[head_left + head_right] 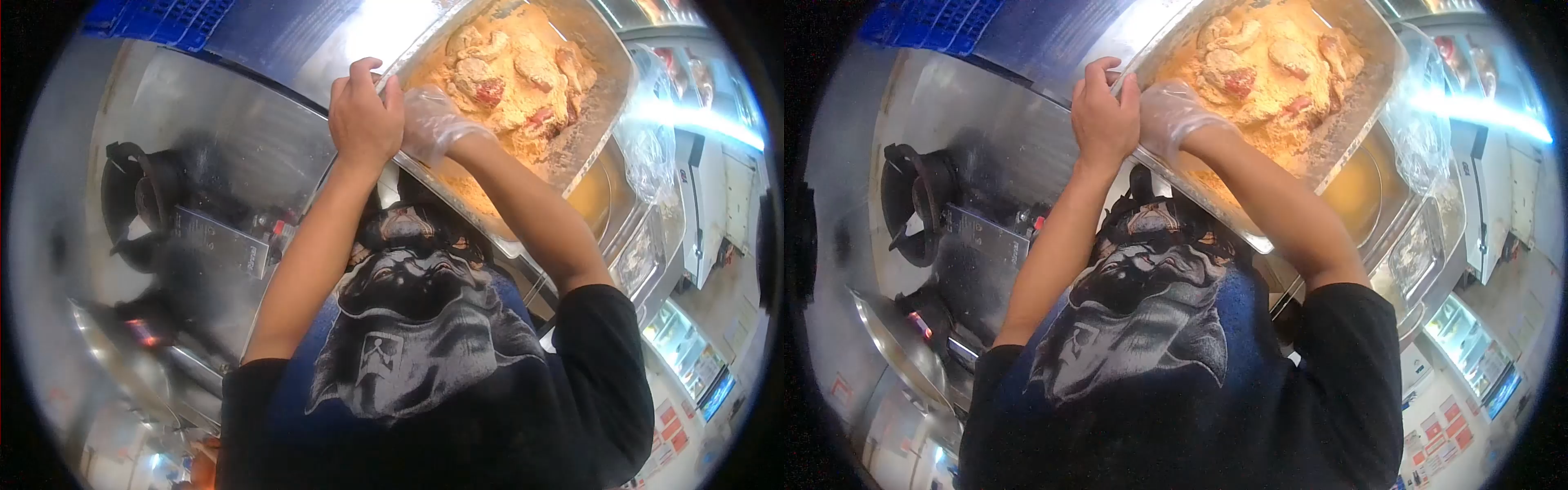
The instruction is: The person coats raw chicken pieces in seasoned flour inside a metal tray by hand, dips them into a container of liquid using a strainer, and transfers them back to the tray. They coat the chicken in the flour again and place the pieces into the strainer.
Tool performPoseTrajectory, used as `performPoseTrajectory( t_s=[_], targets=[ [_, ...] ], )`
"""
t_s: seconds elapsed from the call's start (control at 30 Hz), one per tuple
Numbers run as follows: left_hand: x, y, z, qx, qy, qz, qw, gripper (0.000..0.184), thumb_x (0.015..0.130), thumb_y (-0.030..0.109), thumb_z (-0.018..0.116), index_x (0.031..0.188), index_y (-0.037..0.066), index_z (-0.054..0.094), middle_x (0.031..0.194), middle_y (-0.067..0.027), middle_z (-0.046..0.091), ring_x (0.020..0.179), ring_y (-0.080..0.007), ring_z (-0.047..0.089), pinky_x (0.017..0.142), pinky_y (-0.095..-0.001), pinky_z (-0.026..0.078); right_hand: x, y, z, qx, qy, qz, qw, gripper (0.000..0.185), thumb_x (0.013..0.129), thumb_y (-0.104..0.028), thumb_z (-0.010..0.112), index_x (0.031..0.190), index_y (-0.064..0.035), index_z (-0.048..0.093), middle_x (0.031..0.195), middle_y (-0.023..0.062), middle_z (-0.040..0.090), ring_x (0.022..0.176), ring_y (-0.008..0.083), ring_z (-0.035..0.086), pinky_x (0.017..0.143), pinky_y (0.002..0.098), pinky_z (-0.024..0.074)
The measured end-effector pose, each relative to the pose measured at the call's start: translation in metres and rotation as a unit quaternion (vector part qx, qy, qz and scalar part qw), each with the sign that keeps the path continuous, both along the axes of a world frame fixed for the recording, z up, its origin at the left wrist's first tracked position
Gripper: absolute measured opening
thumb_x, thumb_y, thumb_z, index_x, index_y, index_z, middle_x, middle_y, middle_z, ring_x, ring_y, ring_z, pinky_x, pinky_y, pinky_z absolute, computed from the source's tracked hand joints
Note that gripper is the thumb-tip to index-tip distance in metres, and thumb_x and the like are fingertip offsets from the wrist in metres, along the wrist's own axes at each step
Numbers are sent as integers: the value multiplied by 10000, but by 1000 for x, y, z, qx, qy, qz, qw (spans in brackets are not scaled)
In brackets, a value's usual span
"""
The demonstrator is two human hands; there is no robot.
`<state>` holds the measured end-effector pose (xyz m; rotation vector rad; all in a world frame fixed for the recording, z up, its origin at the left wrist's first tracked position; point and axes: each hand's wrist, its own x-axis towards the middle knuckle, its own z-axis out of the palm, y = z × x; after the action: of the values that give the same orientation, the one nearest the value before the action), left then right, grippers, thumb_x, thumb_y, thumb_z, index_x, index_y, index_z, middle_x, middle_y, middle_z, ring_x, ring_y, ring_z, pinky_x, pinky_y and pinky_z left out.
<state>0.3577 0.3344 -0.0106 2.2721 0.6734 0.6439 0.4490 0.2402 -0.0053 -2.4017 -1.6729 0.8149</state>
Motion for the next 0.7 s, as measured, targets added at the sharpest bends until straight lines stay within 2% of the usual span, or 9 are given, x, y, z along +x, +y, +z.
performPoseTrajectory(
  t_s=[0.1, 0.2, 0.27, 0.4, 0.47, 0.5, 0.57, 0.6, 0.7],
  targets=[
    [0, 1, -1, 3, 3, -7, 1000, 314, 958, 225, 680, 1219, 61, 618, 1017, -147, 708, 1022, -366, 646, 893, -483, 503, 4, -1, 4, 10, 24, -9, 1000, 308, 913, -224, 562, 1002, -8, 762, 988, 242, 760, 974, 402, 736, 888, 470, 552],
    [-1, 0, -1, 4, 7, -10, 1000, 315, 965, 233, 675, 1222, 60, 615, 1037, -156, 706, 1036, -365, 643, 905, -482, 499, 2, -8, 37, -52, 60, -26, 996, 282, 907, -211, 569, 1010, -49, 775, 1001, 220, 766, 982, 383, 738, 881, 452, 552],
    [-1, 1, -1, 3, 9, -13, 1000, 314, 969, 236, 672, 1223, 60, 614, 1043, -159, 704, 1045, -363, 642, 910, -481, 496, -1, -22, 53, -109, -23, 24, 993, 256, 912, -206, 583, 1027, -98, 784, 983, 180, 776, 981, 358, 742, 870, 428, 553],
    [0, 1, -1, 0, 18, -15, 1000, 310, 977, 241, 666, 1223, 59, 614, 1049, -163, 702, 1057, -359, 642, 915, -482, 494, 7, -50, 65, -109, -88, 25, 990, 186, 906, -191, 640, 1009, -124, 779, 952, 129, 780, 961, 314, 745, 860, 408, 559],
    [0, 1, -3, 7, 16, -16, 1000, 307, 977, 239, 666, 1220, 59, 615, 1047, -163, 702, 1053, -358, 645, 911, -482, 496, 22, -68, 77, -92, -50, -52, 993, 152, 893, -255, 719, 975, -147, 788, 895, 114, 770, 903, 280, 729, 910, 427, 544],
    [1, 1, -3, 13, 14, -15, 1000, 303, 977, 237, 666, 1217, 58, 616, 1045, -163, 702, 1049, -357, 647, 906, -481, 498, 29, -78, 85, -92, -50, -52, 993, 152, 893, -255, 719, 975, -147, 788, 895, 114, 770, 903, 280, 729, 910, 427, 544],
    [1, 1, -3, 16, 15, -15, 1000, 304, 977, 233, 668, 1218, 57, 616, 1045, -163, 701, 1044, -356, 649, 903, -480, 500, 48, -98, 106, -24, 135, -252, 958, 109, 834, -185, 778, 940, -158, 772, 956, 52, 752, 921, 178, 708, 854, 429, 567],
    [0, 0, -2, 17, 17, -16, 1000, 305, 976, 230, 670, 1220, 56, 616, 1044, -163, 701, 1039, -355, 651, 900, -478, 501, 61, -108, 118, -25, 136, -251, 958, 109, 834, -185, 778, 940, -158, 772, 956, 52, 752, 921, 178, 708, 854, 429, 567],
    [0, 0, -2, 15, 20, -18, 1000, 310, 976, 225, 672, 1229, 56, 616, 1044, -163, 700, 1033, -351, 651, 894, -473, 504, 109, -135, 150, 61, 35, -365, 928, 412, 845, -264, 825, 1226, -123, 756, 1243, 49, 731, 1158, 215, 657, 1024, 394, 494]
  ],
)
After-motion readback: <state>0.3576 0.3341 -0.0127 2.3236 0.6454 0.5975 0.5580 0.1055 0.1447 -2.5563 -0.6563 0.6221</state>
